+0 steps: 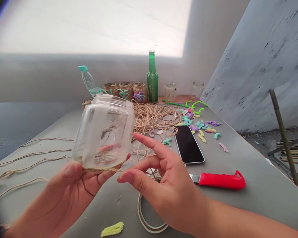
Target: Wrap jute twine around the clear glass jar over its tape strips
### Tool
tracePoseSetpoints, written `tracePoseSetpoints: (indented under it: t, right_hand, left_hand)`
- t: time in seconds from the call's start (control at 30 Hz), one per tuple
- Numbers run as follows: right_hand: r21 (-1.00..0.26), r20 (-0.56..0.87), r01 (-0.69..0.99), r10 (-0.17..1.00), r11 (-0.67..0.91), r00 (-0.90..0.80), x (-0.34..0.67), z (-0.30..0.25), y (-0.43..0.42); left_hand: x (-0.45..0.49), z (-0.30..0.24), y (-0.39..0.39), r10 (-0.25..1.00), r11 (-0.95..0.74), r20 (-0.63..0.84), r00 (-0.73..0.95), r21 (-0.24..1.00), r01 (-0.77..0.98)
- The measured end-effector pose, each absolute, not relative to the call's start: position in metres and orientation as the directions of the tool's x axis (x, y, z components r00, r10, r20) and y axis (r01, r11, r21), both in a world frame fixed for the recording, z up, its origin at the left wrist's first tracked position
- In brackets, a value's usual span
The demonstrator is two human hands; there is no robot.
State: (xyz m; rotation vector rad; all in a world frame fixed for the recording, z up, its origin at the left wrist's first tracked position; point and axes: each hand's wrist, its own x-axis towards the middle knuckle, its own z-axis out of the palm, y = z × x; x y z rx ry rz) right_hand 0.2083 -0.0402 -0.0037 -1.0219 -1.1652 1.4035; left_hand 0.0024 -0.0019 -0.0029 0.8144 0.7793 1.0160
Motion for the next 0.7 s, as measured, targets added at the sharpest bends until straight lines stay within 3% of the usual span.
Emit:
tracePoseSetpoints:
  t: [0.17, 0.53, 0.7]
  right_hand:
    - [-0.979, -0.034, -0.196, 0.993, -0.056, -0.117, 0.211, -0.003, -0.035]
    - [-0.979, -0.077, -0.175, 0.987, -0.101, -0.138, 0.215, -0.003, -0.028]
    - [-0.962, -0.136, -0.198, 0.961, -0.186, -0.241, 0.220, -0.004, -0.026]
  left_hand:
    - [-0.003, -0.003, 0.003, 0.924, 0.332, -0.171, 0.342, 0.803, -0.496]
    - [0.004, 0.002, 0.005, 0.879, 0.366, -0.173, 0.444, 0.841, -0.398]
    - [-0.002, -0.006, -0.005, 0.867, 0.405, -0.177, 0.465, 0.793, -0.454]
